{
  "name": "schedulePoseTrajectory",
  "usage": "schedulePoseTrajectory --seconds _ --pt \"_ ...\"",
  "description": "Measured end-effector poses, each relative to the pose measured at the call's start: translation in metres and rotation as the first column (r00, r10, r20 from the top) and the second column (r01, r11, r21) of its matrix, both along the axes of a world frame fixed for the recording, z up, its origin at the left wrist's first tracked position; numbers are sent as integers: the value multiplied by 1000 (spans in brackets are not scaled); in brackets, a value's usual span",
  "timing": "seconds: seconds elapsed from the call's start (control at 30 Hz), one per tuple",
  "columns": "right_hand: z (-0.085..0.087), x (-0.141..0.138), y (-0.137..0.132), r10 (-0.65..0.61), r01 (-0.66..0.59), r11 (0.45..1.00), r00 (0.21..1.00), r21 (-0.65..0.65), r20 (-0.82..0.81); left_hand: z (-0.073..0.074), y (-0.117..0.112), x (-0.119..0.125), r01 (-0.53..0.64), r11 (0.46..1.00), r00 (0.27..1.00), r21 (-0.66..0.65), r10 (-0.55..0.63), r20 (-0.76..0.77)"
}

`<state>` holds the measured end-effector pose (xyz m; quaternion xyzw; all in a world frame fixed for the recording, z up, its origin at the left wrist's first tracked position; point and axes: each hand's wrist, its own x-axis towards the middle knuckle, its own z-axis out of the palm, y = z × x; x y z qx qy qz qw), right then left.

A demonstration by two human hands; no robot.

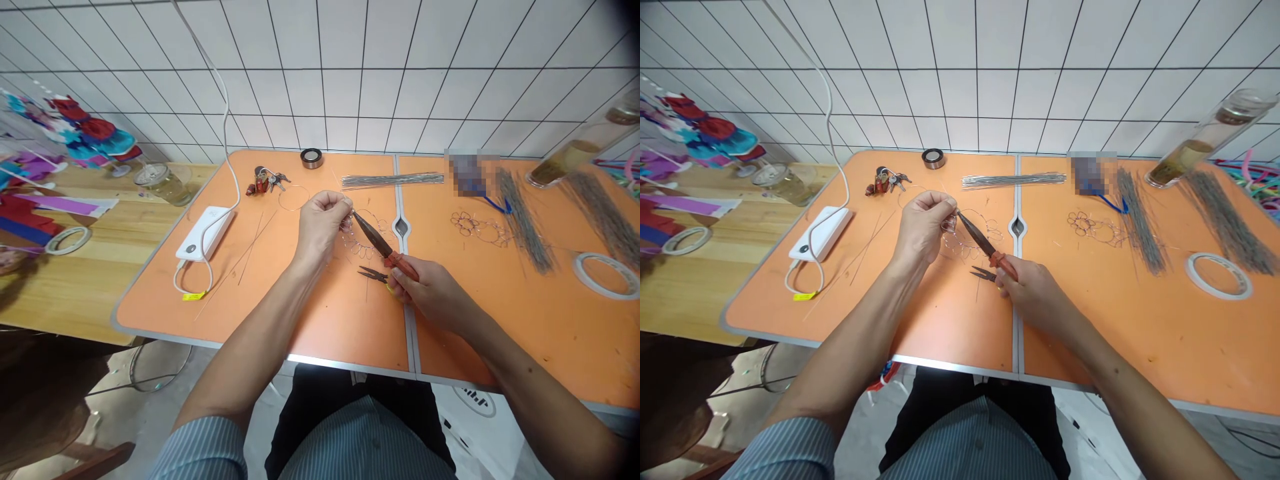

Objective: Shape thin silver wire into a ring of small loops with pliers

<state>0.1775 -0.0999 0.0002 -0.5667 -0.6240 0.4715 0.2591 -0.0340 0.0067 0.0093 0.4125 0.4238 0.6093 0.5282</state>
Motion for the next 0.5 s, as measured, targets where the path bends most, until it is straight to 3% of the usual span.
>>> schedulePoseTrajectory --seconds 0.13,0.23,0.33,0.4,0.5 --pt "10 18 -15 60 -70 996 983 57 172 3 4 -5 -9 1000 1000 2 9 14" --pt "6 47 -28 -103 42 984 927 171 361 6 4 -8 8 1000 1000 18 -8 27" --pt "-7 76 -33 -241 79 958 745 276 622 7 2 -7 66 998 998 14 -66 13" --pt "-15 89 -33 -271 71 955 605 288 748 7 -1 -4 116 993 993 14 -116 7" --pt "-19 97 -33 -252 38 962 493 269 833 8 -6 -1 187 982 982 25 -187 11"
